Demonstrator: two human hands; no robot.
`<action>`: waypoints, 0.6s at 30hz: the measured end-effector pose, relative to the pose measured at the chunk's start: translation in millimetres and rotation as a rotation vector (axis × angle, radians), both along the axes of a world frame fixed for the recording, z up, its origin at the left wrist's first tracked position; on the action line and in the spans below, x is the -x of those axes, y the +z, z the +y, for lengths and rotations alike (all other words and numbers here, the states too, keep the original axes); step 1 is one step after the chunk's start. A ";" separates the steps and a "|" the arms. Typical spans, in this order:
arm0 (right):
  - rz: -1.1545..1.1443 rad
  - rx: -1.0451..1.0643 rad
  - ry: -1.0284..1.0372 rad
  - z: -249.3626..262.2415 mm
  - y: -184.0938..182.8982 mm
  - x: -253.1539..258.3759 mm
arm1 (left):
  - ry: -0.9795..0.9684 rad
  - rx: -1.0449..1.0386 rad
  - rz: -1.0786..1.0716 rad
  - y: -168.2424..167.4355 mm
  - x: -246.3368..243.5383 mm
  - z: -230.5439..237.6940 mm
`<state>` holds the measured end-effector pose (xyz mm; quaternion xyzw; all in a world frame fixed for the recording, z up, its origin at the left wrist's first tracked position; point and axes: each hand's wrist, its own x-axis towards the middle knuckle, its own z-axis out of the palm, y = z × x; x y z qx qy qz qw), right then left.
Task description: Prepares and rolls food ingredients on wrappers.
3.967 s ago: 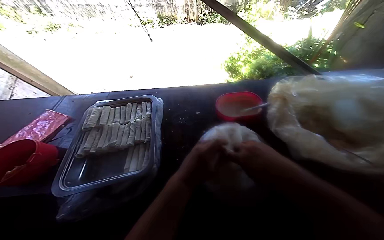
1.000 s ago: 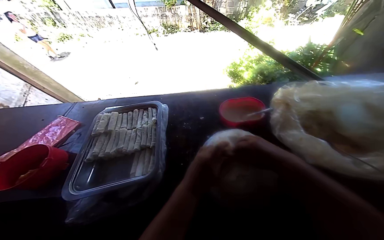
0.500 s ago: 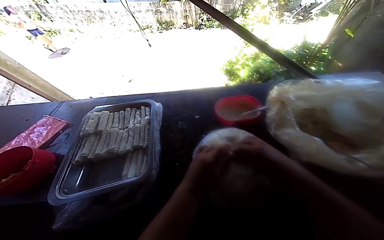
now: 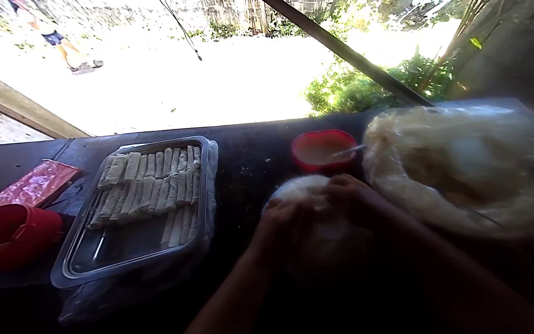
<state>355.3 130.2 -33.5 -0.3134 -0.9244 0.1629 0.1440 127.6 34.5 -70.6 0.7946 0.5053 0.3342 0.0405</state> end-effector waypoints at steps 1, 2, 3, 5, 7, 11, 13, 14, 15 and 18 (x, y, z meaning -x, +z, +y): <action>0.005 -0.006 0.021 0.3 1.1 2.9 | -0.004 0.013 -0.009 0.7 0.6 0.7; 0.015 -0.013 0.037 0.1 1.6 5.4 | -0.007 0.028 -0.021 1.3 1.4 1.1; 0.031 -0.011 0.048 -0.4 2.0 7.8 | -0.010 0.043 -0.039 2.1 1.9 1.4; 0.046 0.033 0.062 -1.4 4.6 11.7 | -0.011 0.066 -0.069 2.2 2.5 2.4; 0.039 0.073 0.069 -1.5 6.4 13.5 | -0.010 0.071 -0.085 0.9 2.8 2.7; 0.061 0.024 0.160 1.4 1.2 8.3 | -0.004 0.076 -0.126 -2.2 2.9 4.0; 0.038 0.021 0.225 1.7 2.8 3.7 | 0.004 0.063 -0.164 -5.1 3.2 3.7; 0.021 0.021 0.239 1.0 3.6 1.8 | 0.006 0.064 -0.184 -6.1 3.5 3.6; 0.002 0.017 0.243 -0.6 3.8 0.2 | 0.007 0.068 -0.200 -6.8 3.8 3.7; -0.011 -0.014 0.214 -5.8 -0.2 1.0 | 0.025 0.082 -0.217 -9.3 4.1 4.1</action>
